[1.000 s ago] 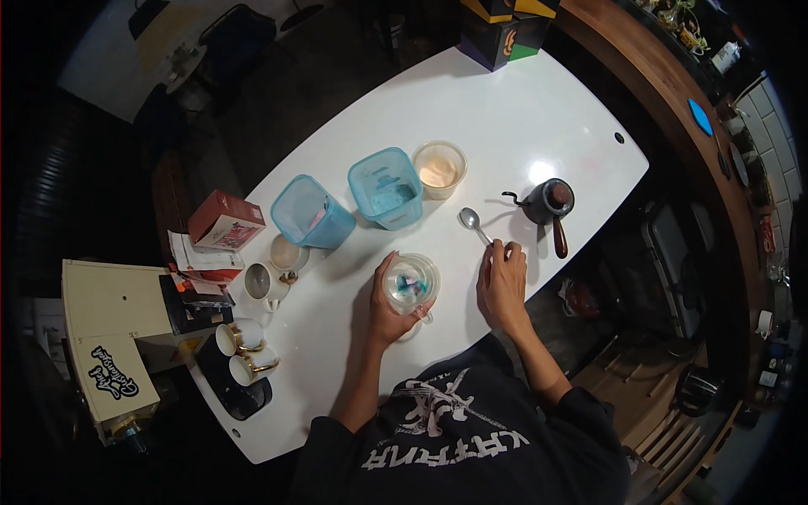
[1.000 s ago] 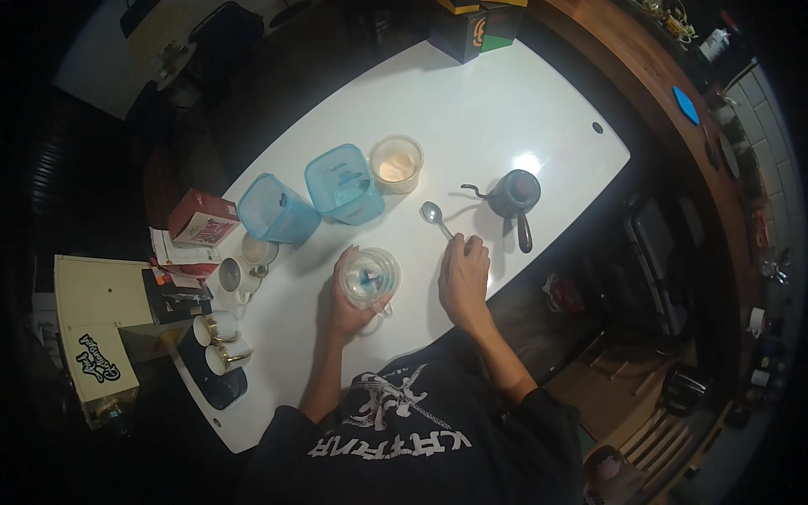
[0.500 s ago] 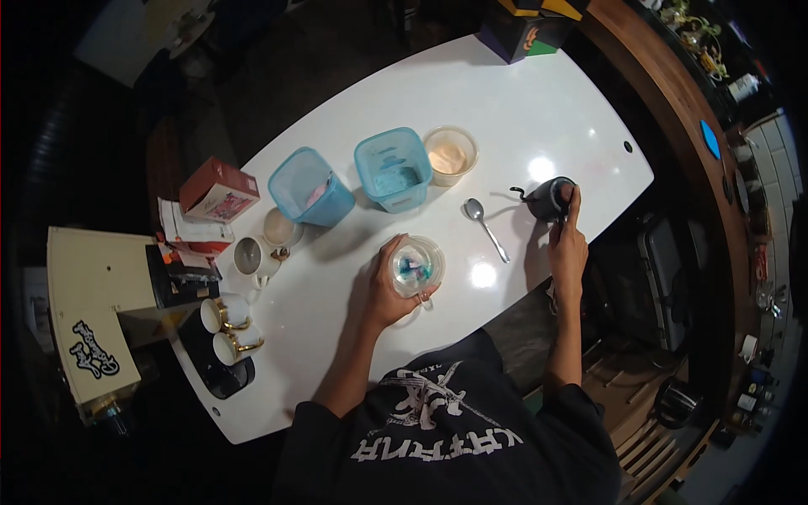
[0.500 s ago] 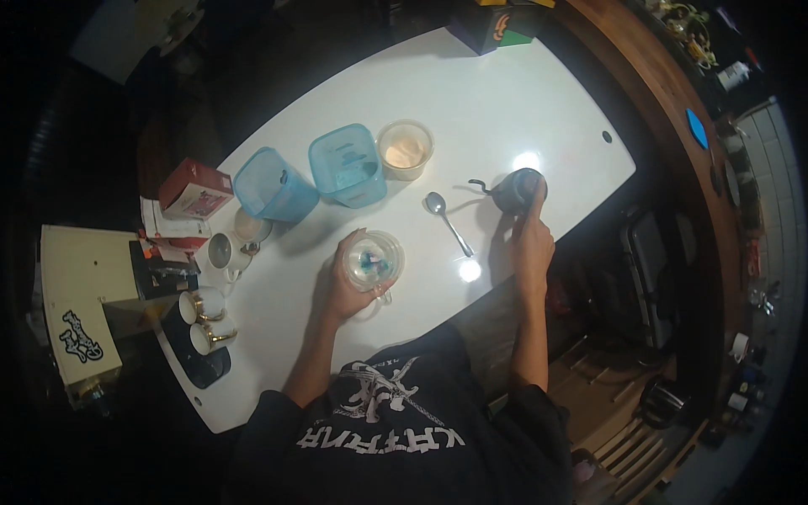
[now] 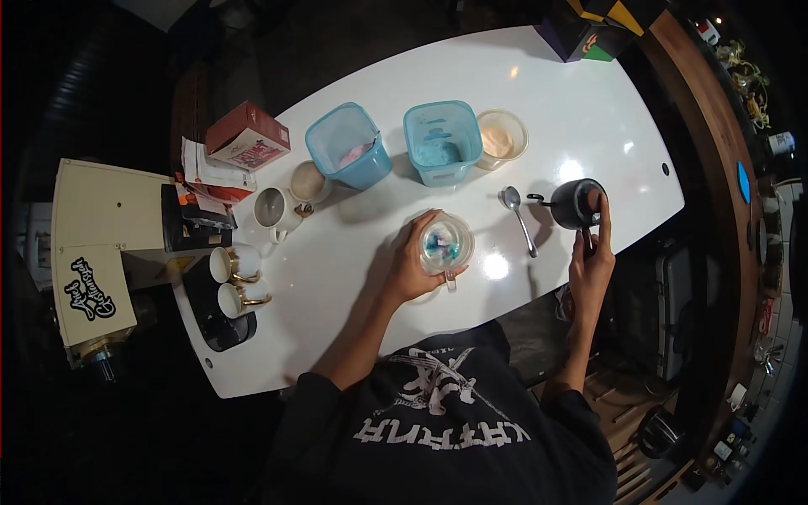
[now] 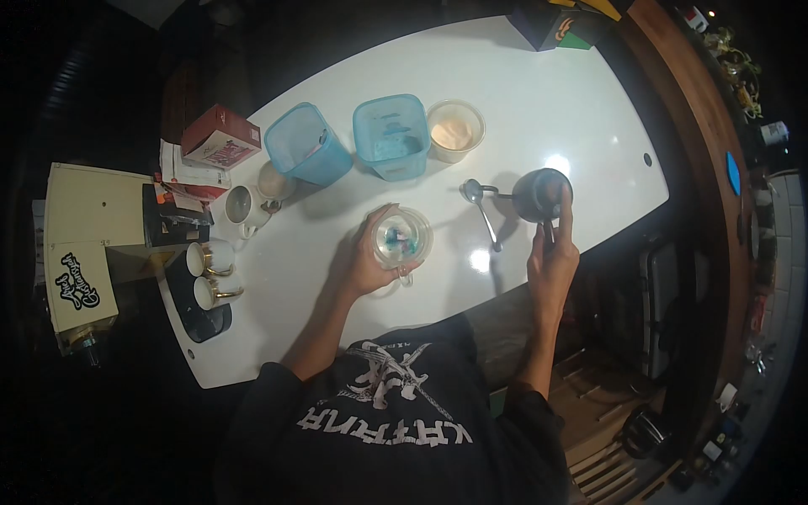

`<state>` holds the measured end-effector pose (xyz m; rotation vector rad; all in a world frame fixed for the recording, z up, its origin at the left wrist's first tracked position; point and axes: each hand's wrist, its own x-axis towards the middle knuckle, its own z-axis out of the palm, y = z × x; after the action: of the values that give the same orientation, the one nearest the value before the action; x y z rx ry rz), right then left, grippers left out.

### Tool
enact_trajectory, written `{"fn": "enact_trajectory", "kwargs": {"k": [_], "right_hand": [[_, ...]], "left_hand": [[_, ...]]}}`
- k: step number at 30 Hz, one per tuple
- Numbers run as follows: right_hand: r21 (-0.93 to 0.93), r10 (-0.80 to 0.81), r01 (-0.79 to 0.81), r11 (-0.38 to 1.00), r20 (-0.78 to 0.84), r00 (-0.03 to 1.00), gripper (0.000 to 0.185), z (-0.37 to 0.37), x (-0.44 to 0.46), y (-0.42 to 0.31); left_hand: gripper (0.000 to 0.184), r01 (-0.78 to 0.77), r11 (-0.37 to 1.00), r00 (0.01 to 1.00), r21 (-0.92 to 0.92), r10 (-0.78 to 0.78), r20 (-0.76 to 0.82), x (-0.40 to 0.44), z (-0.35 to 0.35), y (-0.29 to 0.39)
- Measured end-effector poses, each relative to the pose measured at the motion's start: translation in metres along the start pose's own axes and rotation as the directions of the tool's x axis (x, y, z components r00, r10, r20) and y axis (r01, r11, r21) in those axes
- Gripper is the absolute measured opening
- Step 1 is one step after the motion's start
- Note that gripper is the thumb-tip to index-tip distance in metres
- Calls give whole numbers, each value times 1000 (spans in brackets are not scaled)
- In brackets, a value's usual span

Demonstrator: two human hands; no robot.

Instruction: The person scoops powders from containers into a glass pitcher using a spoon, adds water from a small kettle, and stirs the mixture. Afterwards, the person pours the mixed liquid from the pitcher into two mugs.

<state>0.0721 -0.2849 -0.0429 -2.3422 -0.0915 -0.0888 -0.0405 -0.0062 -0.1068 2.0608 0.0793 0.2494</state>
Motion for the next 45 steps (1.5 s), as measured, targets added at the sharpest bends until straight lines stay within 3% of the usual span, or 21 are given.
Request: {"fn": "enact_trajectory", "kwargs": {"k": [3, 5, 6, 10, 12, 14, 17, 19, 23, 25, 32, 39, 45], "right_hand": [[26, -23, 22, 999, 30, 999, 78, -4, -4, -13], [85, -163, 160, 983, 33, 986, 77, -4, -8, -18], [68, -86, 80, 994, 90, 992, 77, -9, -11, -25], [29, -63, 58, 998, 179, 982, 77, -12, -17, -41], [69, -174, 166, 984, 134, 976, 78, -8, -20, -40], [97, -182, 169, 981, 147, 972, 78, -7, -23, -44], [145, -207, 181, 973, 190, 960, 79, -6, -25, -46], [125, -337, 326, 937, 78, 938, 79, 1, -24, -41], [97, -288, 277, 956, 132, 949, 80, 4, -24, -45], [-20, -421, 425, 905, 105, 901, 80, 9, -25, -45], [-273, -495, 522, 808, 167, 853, 85, 9, -25, -56], [-263, -521, 564, 783, 217, 825, 84, 14, -27, -65], [-277, -541, 549, 789, 113, 834, 83, 17, -22, -69]], "left_hand": [[102, -42, 999, 998, 3, 42, -40, 0, 2, -1], [101, 26, 999, 1000, 39, -26, -1, 1, -5, 11], [101, 29, 999, 1000, 41, -29, -4, 1, -6, 10], [101, 9, 999, 1000, 37, -9, -7, 1, -3, 4], [101, 1, 1000, 1000, 9, -1, -18, -1, 2, -2], [100, -60, 998, 998, -19, 59, -39, -1, 3, -8], [100, -13, 1000, 1000, -3, 13, -13, -1, 1, -4], [100, -4, 1000, 1000, 10, 4, -12, -1, 0, -4], [101, 8, 1000, 1000, 9, -8, -5, -2, 1, -4], [101, 3, 1000, 1000, 10, -3, -1, -1, 1, -4], [102, -16, 999, 1000, 49, 16, 2, -1, -3, 0], [103, -31, 997, 999, 65, 31, -5, -2, -3, -3], [103, -18, 998, 1000, 66, 19, -8, -2, -2, -5]]}}
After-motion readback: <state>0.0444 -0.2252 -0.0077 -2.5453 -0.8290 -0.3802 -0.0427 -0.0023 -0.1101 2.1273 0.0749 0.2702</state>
